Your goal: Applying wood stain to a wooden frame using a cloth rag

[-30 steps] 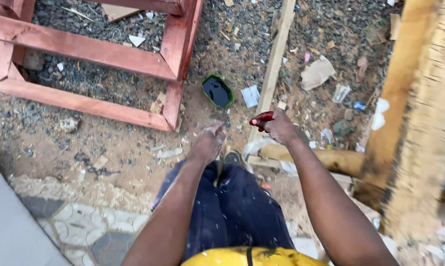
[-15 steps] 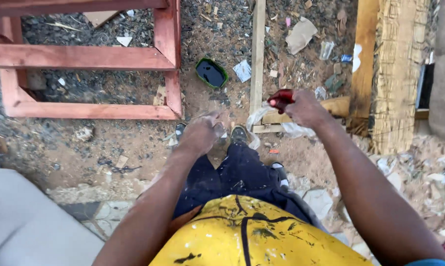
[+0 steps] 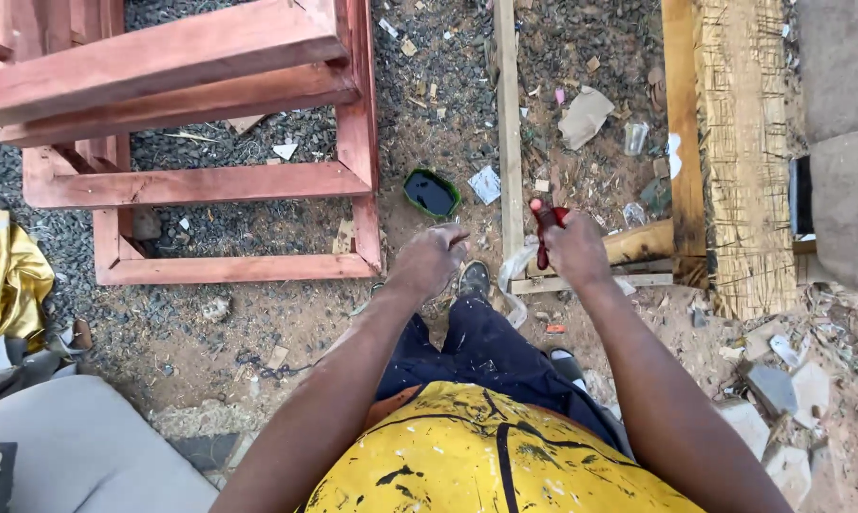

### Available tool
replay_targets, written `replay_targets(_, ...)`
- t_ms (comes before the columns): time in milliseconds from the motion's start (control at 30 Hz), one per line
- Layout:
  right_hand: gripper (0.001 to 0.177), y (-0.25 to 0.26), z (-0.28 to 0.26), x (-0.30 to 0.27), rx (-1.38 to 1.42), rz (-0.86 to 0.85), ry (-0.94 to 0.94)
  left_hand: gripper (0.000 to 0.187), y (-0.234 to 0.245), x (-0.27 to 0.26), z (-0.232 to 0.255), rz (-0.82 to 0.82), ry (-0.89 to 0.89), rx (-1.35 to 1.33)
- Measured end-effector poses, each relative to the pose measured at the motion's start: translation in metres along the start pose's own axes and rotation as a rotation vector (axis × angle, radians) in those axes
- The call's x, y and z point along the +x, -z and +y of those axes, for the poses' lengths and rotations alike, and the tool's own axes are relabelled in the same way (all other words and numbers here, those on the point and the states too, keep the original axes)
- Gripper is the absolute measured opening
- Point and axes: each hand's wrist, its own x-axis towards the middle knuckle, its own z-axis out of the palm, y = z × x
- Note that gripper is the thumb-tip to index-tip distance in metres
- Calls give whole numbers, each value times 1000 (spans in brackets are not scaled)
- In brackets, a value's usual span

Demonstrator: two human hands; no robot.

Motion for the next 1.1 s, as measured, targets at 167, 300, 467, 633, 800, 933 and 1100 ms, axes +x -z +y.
replay_targets(167,63,10,-61,-33,-73,-30,-8,34,-13,6,3,-1,73,20)
replay_targets(300,31,6,-70,-29,117,-27,112,31,-5,6,5,54,26,-54)
replay_targets(467,16,-3,-77,-27,312,-65,170,22,-6,7,-6,137,43,-96)
replay_targets(633,7,-22,-43,-1,404,33,94,23,-1,-5,-17,131,181,-175)
replay_targets(800,80,-74,14,78,97,-34,-39,35,-26,31,-65,191,282,-285)
replay_targets(933,59,-169,109,216,634,-171,-55,51,-69,117,-133,79,343,-414)
replay_targets(1100,83,-267,213,362,761,-234,-357,73,-128,208,-193,66,312,-798)
